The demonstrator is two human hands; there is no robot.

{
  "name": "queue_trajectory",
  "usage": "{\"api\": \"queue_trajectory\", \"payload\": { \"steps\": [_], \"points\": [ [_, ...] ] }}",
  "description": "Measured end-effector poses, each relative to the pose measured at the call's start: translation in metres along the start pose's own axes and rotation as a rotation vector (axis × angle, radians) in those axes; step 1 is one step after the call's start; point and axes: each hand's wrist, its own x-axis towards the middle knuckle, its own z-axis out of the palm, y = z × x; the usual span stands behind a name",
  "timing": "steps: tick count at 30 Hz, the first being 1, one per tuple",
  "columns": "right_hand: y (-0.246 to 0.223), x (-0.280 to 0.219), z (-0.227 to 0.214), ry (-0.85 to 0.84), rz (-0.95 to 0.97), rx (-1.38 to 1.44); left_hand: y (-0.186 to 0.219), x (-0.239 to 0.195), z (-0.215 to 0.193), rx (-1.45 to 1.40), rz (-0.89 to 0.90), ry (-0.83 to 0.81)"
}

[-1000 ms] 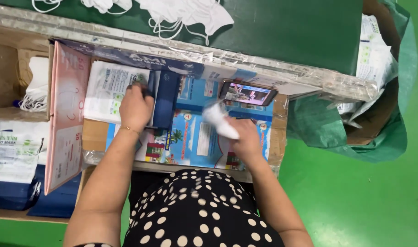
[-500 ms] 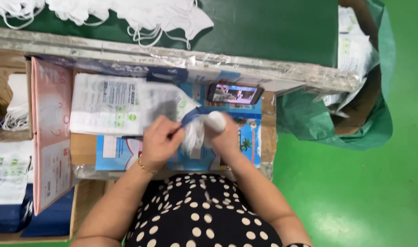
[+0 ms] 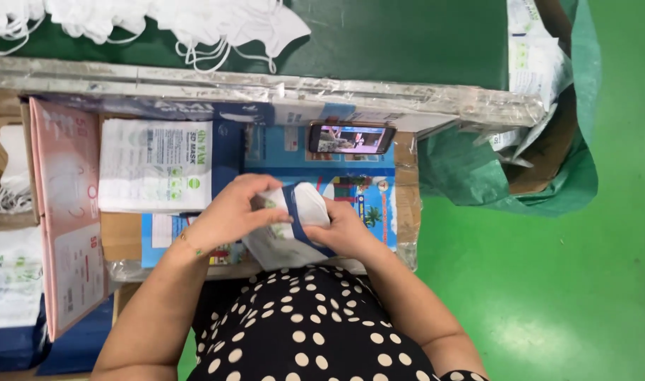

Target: Picking up white face masks from a conveyor belt and inserting them into plastic packaging bags.

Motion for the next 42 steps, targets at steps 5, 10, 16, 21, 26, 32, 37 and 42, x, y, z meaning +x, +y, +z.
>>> {"api": "queue_trajectory", "payload": {
  "steps": [5, 10, 16, 21, 26, 32, 37, 42],
  "points": [
    [0.029, -0.010, -0.008, -0.203, -0.096, 0.084, -0.004, -0.008, 0.015, -0.465, -0.411, -0.220],
    [0.013, -0.013, 0.004, -0.215, -0.037, -0.549, 0.010, -0.004, 0.028, 0.017, 0.137, -0.295],
    [-0.003, -0.008, -0.004, 0.065, -0.250, 0.046, 0.019, -0.014, 0.013, 0.184, 0.009, -0.123],
    [0.008, 0.001, -0.003, 0.063, -0.296, -0.116, 0.020, -0.010, 0.025, 0.290, 0.211, -0.088],
    [0.034, -0.007, -0.030, -0.043, -0.197, -0.164, 0.007, -0.004, 0.014, 0.225, 0.208, -0.033],
    [0.018, -0.021, -0.077, 0.791, -0.204, 0.485, -0.001, 0.092, -0.036, 0.501, 0.266, 0.337],
    [0.018, -0.029, -0.082, 0.737, -0.297, 0.880, -0.026, 0.189, -0.067, 1.008, -0.189, 0.183],
    [0.077, -0.034, -0.074, 0.688, -0.205, 0.863, -0.129, 0.236, -0.063, 0.947, -0.419, 0.121]
  ]
}}
